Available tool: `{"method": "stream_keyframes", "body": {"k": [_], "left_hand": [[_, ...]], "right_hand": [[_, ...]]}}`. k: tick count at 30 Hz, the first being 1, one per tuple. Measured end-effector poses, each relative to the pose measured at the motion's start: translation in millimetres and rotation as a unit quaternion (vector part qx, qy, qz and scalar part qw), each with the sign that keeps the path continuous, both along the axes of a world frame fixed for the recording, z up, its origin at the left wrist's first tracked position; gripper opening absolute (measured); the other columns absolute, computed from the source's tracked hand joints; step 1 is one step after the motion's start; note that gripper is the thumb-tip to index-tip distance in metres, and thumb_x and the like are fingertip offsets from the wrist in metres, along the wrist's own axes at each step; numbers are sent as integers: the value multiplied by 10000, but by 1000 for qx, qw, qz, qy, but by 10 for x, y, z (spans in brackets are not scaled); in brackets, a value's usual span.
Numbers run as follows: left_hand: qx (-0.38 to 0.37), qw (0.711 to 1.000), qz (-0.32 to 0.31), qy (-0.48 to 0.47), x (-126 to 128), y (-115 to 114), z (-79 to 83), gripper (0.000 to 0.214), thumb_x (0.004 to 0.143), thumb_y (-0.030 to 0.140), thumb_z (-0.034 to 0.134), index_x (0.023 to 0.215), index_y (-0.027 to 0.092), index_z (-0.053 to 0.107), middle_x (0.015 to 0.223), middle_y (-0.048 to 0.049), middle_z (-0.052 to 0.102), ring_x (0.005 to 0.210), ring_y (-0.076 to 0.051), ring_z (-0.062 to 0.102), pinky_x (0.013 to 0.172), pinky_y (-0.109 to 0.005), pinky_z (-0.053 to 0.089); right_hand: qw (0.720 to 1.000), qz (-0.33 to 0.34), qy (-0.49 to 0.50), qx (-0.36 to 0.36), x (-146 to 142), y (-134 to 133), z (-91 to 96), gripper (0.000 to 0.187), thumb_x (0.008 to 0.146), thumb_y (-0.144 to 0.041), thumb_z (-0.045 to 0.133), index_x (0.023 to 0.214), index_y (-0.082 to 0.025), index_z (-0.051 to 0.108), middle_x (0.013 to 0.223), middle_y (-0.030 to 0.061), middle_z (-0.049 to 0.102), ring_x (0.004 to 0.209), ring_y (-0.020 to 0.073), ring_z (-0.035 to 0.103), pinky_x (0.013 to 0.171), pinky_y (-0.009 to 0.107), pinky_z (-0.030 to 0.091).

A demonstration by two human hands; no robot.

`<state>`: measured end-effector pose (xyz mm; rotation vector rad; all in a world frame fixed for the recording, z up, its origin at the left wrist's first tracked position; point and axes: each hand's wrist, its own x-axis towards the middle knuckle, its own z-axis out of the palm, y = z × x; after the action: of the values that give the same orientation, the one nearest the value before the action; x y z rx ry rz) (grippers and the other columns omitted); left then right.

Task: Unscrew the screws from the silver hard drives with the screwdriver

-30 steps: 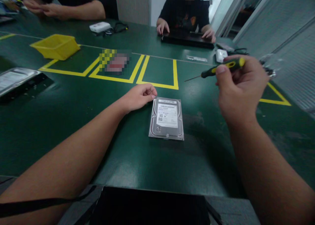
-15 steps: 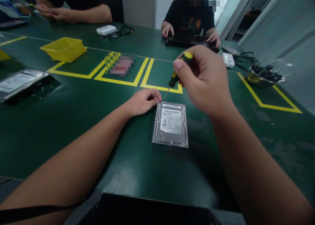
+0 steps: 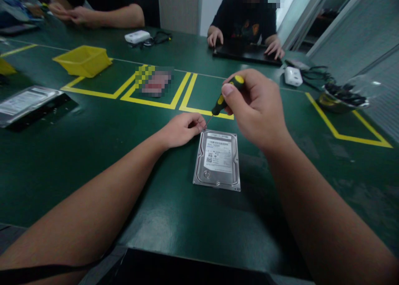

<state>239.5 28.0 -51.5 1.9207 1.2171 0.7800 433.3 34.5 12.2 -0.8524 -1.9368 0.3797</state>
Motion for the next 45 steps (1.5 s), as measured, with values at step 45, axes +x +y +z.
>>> {"method": "stream_keyframes", "body": {"k": [45], "left_hand": [[-13, 1000, -4, -20, -26, 18, -31, 80, 846, 226, 584, 814, 152, 593, 760, -5, 573, 726, -142, 524, 742, -299, 429]], "right_hand": [[999, 21, -17, 38, -78, -67, 209, 116, 894, -244, 608, 954, -319, 674, 903, -5, 701, 776, 188, 646, 650, 338, 520]]}}
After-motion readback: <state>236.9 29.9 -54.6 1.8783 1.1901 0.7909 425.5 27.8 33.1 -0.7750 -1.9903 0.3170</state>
